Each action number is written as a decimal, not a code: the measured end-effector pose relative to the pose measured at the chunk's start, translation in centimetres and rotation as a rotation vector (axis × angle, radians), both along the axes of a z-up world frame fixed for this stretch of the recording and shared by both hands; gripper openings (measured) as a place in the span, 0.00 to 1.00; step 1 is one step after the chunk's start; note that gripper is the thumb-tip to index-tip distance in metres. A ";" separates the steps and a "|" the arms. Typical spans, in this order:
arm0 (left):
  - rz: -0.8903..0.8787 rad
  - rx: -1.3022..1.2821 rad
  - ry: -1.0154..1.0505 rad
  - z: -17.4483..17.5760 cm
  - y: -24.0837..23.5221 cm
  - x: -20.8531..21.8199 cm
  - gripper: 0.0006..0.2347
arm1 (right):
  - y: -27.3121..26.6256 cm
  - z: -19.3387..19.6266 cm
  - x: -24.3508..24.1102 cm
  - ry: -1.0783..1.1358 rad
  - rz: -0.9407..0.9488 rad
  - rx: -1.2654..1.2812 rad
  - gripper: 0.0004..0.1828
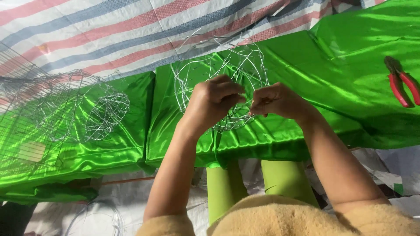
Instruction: Securing thin wire elements to a circular wire frame by twisting them by hand and using pliers to tighten or cut them.
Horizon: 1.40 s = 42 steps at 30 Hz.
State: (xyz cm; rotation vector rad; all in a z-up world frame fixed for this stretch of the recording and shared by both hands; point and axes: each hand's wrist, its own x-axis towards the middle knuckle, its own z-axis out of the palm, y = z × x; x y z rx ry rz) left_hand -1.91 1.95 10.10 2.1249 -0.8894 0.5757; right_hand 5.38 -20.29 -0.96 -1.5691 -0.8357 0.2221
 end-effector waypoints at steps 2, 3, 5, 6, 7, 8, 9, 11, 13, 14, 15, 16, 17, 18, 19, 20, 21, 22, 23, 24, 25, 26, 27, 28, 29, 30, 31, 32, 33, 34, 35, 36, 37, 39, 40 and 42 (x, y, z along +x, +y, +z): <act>0.060 0.056 -0.010 -0.9 -0.4 1.4 0.03 | 0.4 -0.2 0.2 -0.007 -0.005 -0.010 0.08; 0.113 0.113 -0.023 -1.4 -0.8 2.3 0.02 | 0.4 -0.2 0.4 -0.016 -0.017 -0.018 0.08; 0.232 0.226 -0.068 -3.0 -1.9 4.1 0.02 | 1.1 -0.5 0.6 -0.022 -0.004 -0.023 0.08; 0.351 0.343 -0.112 -3.9 -2.4 5.0 0.02 | 1.5 -0.6 0.6 -0.027 0.008 -0.026 0.07; 0.356 0.340 -0.110 -4.3 -2.7 5.0 0.02 | 1.3 -1.2 0.8 -0.026 0.014 -0.029 0.07; 0.372 0.337 -0.154 -4.7 -3.1 5.1 0.03 | 1.0 -1.9 1.1 -0.051 -0.028 -0.046 0.06; 0.385 0.335 -0.202 -5.0 -3.6 5.4 0.04 | 0.7 -2.4 1.5 -0.080 -0.073 -0.061 0.05; 0.310 0.195 -0.185 -3.3 -2.5 4.7 0.05 | 0.9 -1.3 0.9 -0.051 -0.080 -0.041 0.04; 0.228 0.060 -0.166 -1.9 -0.9 2.8 0.06 | 1.0 -0.6 0.4 -0.019 -0.092 -0.016 0.05; 0.316 -0.104 -0.162 -1.3 0.3 1.2 0.04 | 1.0 -0.5 0.2 0.073 -0.117 0.090 0.07; 0.403 -0.267 -0.161 -0.5 1.6 -0.4 0.07 | 1.2 -0.3 0.2 0.161 -0.140 0.199 0.10; 0.398 -0.260 -0.166 -2.3 2.5 -0.9 0.07 | 1.5 -0.1 0.5 0.157 -0.143 0.207 0.10; 0.474 -0.261 -0.113 -4.2 3.3 -1.5 0.06 | 1.7 -0.1 0.7 0.180 -0.139 0.247 0.08; 0.549 -0.262 -0.060 -6.1 4.3 -2.1 0.04 | 2.1 0.0 0.9 0.203 -0.135 0.286 0.07; 0.556 -0.263 -0.064 -7.5 3.6 -1.9 0.04 | 2.4 0.5 0.8 0.201 -0.128 0.284 0.07; 0.542 -0.272 -0.103 -9.0 2.9 -1.7 0.03 | 2.8 1.0 0.7 0.217 -0.140 0.293 0.06; 0.533 -0.283 -0.137 -10.7 2.3 -1.8 0.03 | 3.3 1.3 0.4 0.238 -0.148 0.297 0.06; 0.545 -0.288 -0.136 -10.6 2.1 -1.9 0.03 | 3.6 1.6 0.2 0.241 -0.137 0.290 0.06; 0.657 -0.225 -0.208 -10.4 1.6 -1.7 0.05 | 3.7 1.9 0.1 0.227 -0.149 0.283 0.07; 0.768 -0.159 -0.281 -10.2 1.1 -1.6 0.09 | 3.7 2.2 0.0 0.213 -0.161 0.276 0.09; 0.766 -0.164 -0.283 -10.4 0.9 -1.2 0.09 | 4.0 2.3 -0.3 0.209 -0.163 0.273 0.09; 0.814 -0.143 -0.278 -10.5 0.7 -0.7 0.10 | 4.2 2.5 -0.7 0.190 -0.162 0.285 0.08; 0.858 -0.123 -0.277 -10.5 0.5 -0.2 0.11 | 4.4 2.7 -1.0 0.168 -0.162 0.299 0.07; 0.854 -0.127 -0.283 -10.3 0.2 0.0 0.11 | 4.4 2.5 -0.7 0.160 -0.165 0.299 0.07; 0.794 -0.250 -0.209 -10.4 -0.3 0.1 0.07 | 4.4 2.1 -0.5 0.178 -0.175 0.335 0.06; 0.731 -0.371 -0.134 -10.4 -0.7 0.2 0.03 | 4.3 1.8 -0.3 0.196 -0.184 0.371 0.05; 0.732 -0.374 -0.136 -10.0 -0.7 0.1 0.03 | 4.3 1.7 -0.4 0.193 -0.183 0.368 0.05; 0.679 -0.427 -0.126 -9.6 -0.7 0.0 0.02 | 4.3 1.7 -0.4 0.172 -0.193 0.364 0.04; 0.629 -0.479 -0.113 -9.2 -0.8 -0.2 0.05 | 4.3 1.6 -0.5 0.155 -0.202 0.358 0.04; 0.632 -0.483 -0.113 -9.0 -0.8 -0.1 0.05 | 4.4 1.7 -0.4 0.155 -0.199 0.354 0.04; 0.601 -0.516 -0.107 -8.8 -0.8 0.0 0.06 | 4.6 1.8 -0.3 0.103 -0.232 0.348 0.05; 0.569 -0.549 -0.102 -8.6 -0.8 0.1 0.07 | 4.8 1.9 -0.3 0.050 -0.265 0.342 0.06; 0.567 -0.548 -0.103 -8.0 -1.3 -0.1 0.07 | 5.1 2.2 -0.2 0.049 -0.266 0.344 0.06; 0.569 -0.559 -0.100 -6.9 -2.2 -0.4 0.03 | 5.7 2.8 -0.1 -0.057 -0.347 0.349 0.07; 0.566 -0.557 -0.101 -6.6 -2.5 -0.4 0.03 | 5.7 2.9 0.1 -0.058 -0.349 0.351 0.07; 0.513 -0.644 -0.072 -5.8 -3.0 -0.3 0.03 | 5.9 3.1 0.7 -0.158 -0.366 0.333 0.08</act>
